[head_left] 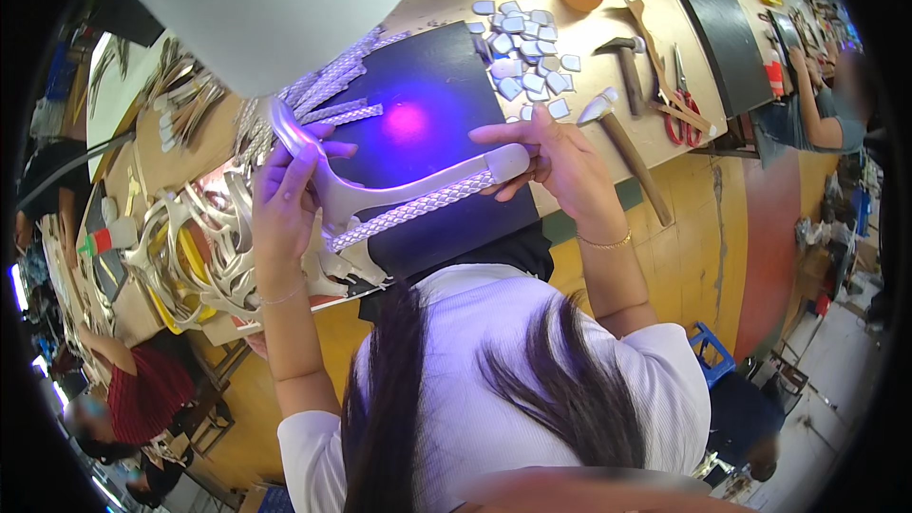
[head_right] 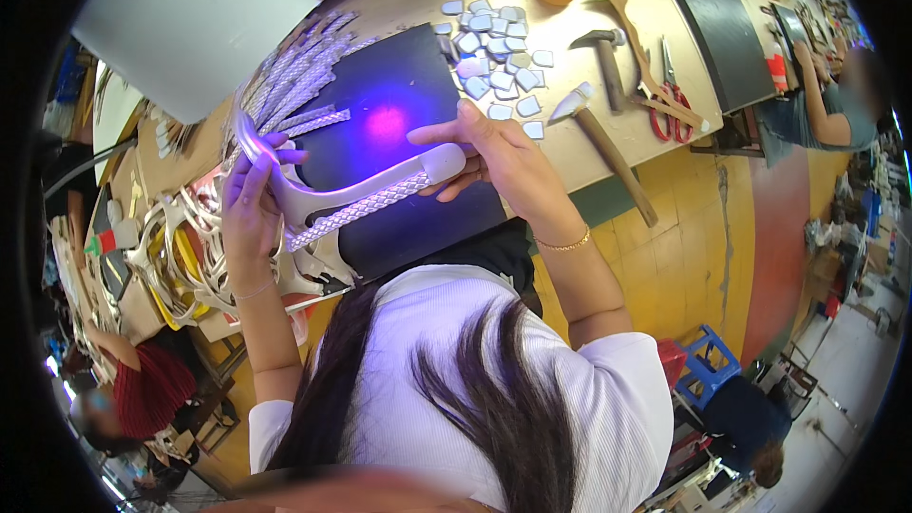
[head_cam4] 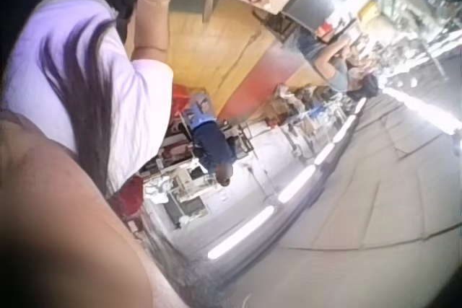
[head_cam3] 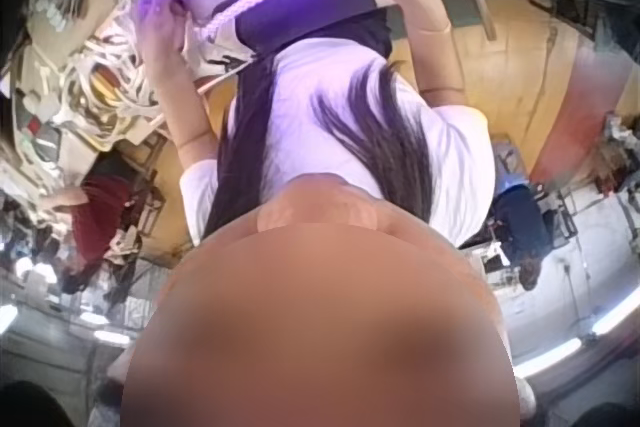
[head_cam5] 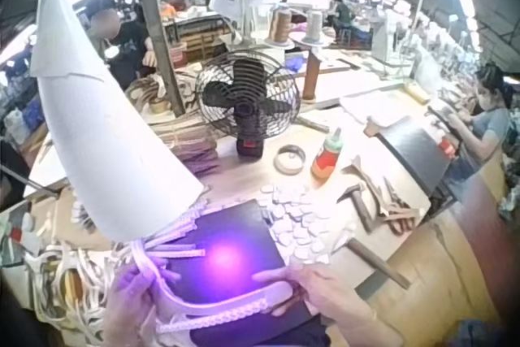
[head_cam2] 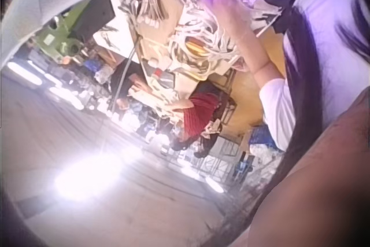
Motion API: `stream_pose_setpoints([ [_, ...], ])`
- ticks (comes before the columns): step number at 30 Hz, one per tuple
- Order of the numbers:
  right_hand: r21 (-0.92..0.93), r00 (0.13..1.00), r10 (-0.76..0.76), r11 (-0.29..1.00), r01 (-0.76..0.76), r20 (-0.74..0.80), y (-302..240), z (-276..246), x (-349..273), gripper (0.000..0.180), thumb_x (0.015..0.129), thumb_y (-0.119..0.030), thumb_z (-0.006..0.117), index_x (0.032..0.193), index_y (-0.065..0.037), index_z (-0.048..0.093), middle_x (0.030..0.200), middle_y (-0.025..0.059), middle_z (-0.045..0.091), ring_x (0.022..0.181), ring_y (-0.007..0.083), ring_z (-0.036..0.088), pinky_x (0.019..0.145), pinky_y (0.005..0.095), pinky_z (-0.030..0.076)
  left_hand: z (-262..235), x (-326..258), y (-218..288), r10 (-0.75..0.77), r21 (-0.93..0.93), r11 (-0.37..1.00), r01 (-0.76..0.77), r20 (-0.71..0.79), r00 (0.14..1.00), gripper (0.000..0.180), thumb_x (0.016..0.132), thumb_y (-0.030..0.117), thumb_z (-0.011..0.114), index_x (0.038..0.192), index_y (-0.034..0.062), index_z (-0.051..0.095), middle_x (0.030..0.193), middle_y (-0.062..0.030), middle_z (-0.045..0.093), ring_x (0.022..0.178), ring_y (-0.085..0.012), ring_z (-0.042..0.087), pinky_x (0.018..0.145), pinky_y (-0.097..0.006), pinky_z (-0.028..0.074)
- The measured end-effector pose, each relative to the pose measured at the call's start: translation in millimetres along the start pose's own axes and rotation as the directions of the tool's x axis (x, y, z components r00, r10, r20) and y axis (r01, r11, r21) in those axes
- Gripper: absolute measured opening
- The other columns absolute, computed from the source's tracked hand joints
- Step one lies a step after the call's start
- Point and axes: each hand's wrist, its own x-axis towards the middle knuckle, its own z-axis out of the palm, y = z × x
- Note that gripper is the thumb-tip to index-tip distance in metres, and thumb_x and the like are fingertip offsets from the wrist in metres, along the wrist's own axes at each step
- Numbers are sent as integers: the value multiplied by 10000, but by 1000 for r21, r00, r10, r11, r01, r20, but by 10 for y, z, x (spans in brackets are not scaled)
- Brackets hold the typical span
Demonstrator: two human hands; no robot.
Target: The person assembles a decorative item by attaching small white pieces to a braided cord using a hammer and UV light. They repeatedly pick up pieces, position them on the cord, and tap them into place with a hammer. The person also uses scissors to trim excess material from the cord.
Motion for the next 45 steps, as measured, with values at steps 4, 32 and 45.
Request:
stream_pose_setpoints([
  [4, 71, 1000, 0, 998, 1, -15, 19, -139, -97, 793, 1079, -522, 195, 1165, 115, 658, 972, 219, 725, 815, 278, 734, 659, 302, 620, 107, 57, -134, -40, 13, 999, 40, -20, 999, 312, 1041, 192, 534, 1266, -22, 571, 1052, -164, 716, 793, -109, 666, 777, -263, 553],
  [32, -658, 978, -202, 730, 182, 45, 30, -389, -521, 299, 918, -314, 673, 900, -17, 646, 736, 174, 635, 676, 321, 631, 650, 409, 471, 1517, 110, -513, -146, 181, 980, 86, 355, 923, 496, 995, 179, 644, 1445, 37, 492, 1152, -30, 611, 1034, -96, 565, 904, -250, 464],
  [45, -552, 372, -786, 614, 565, -494, -468, -1245, -891, 148, 838, 29, 759, 969, 10, 694, 940, 47, 676, 822, 97, 595, 740, 239, 495, 1298, 137, -427, -78, 273, 962, -2, 282, 956, 369, 988, 121, 601, 1342, 20, 573, 1082, -48, 625, 1040, -141, 584, 960, -280, 436],
])
